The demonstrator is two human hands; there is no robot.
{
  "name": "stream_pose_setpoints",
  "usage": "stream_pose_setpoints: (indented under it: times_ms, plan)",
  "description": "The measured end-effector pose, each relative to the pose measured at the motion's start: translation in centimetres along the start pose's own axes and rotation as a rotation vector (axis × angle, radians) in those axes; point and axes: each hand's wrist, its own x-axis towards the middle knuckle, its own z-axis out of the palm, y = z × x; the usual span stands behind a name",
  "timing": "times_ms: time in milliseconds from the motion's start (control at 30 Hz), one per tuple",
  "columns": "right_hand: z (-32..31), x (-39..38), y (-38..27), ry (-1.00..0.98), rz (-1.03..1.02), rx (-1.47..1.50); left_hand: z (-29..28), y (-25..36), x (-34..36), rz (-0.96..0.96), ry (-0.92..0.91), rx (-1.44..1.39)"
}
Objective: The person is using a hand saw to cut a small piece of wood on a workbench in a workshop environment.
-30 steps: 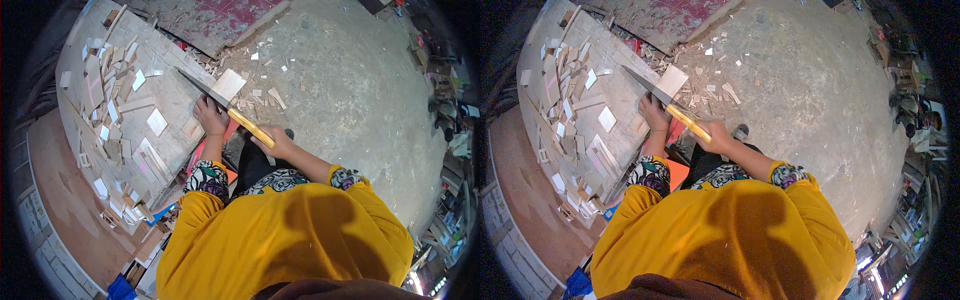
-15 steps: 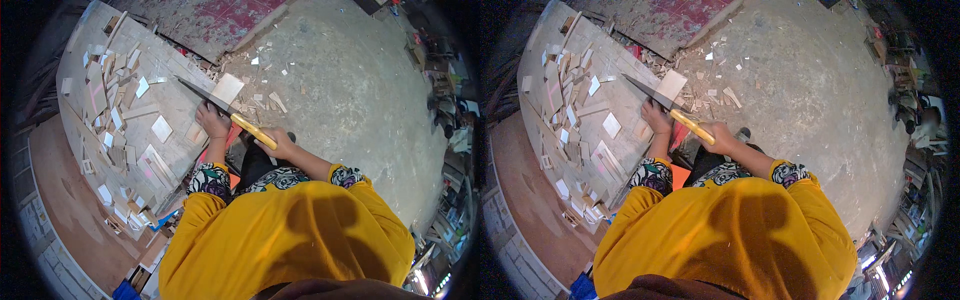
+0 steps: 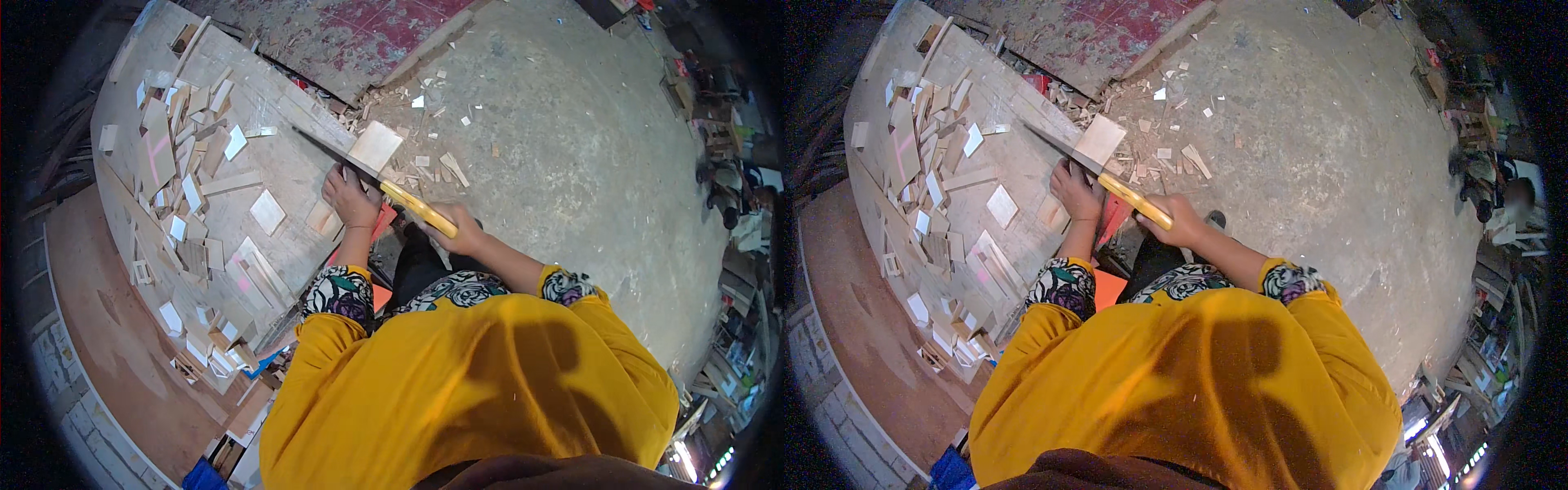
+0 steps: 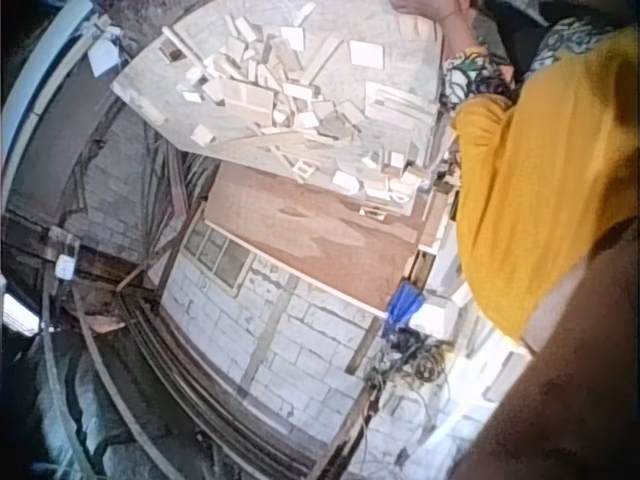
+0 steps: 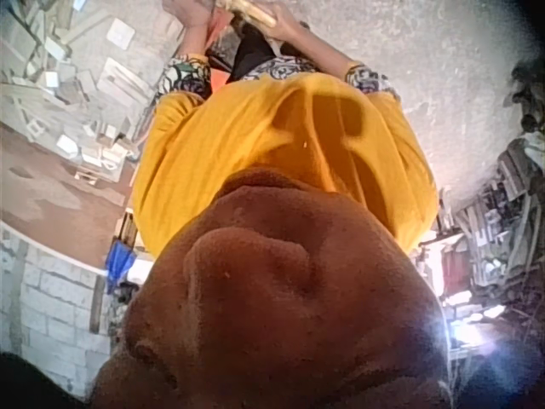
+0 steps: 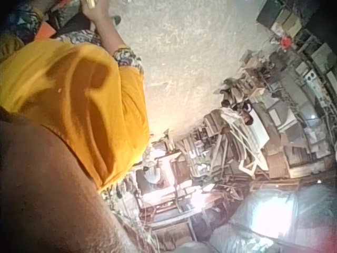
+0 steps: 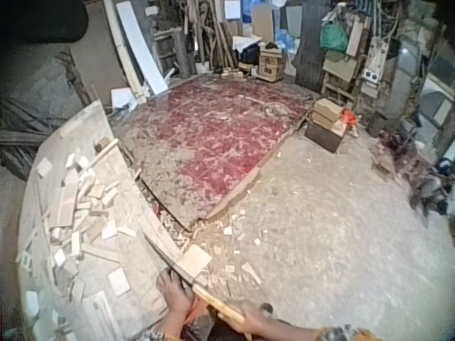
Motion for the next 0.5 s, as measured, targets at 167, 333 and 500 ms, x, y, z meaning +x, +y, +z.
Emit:
stream_pose_setpoints:
  times_ms: [167,333,500]
  plan:
    - [-0.4,-1.9,0.0,-0.018,0.021,0.008,0.2,-0.3,0.4,-0.042,-0.001,-0.012]
    - [-2.1,-6.3,-0.2,-0.057,0.056,0.067,-0.4,-0.6,-0.1,0.001,0.012,-0.037]
    - [0.0,-1.0,1.1,-0.035,0.042,-0.015,-0.1,0.1,0.3,0.021,-0.04,-0.06]
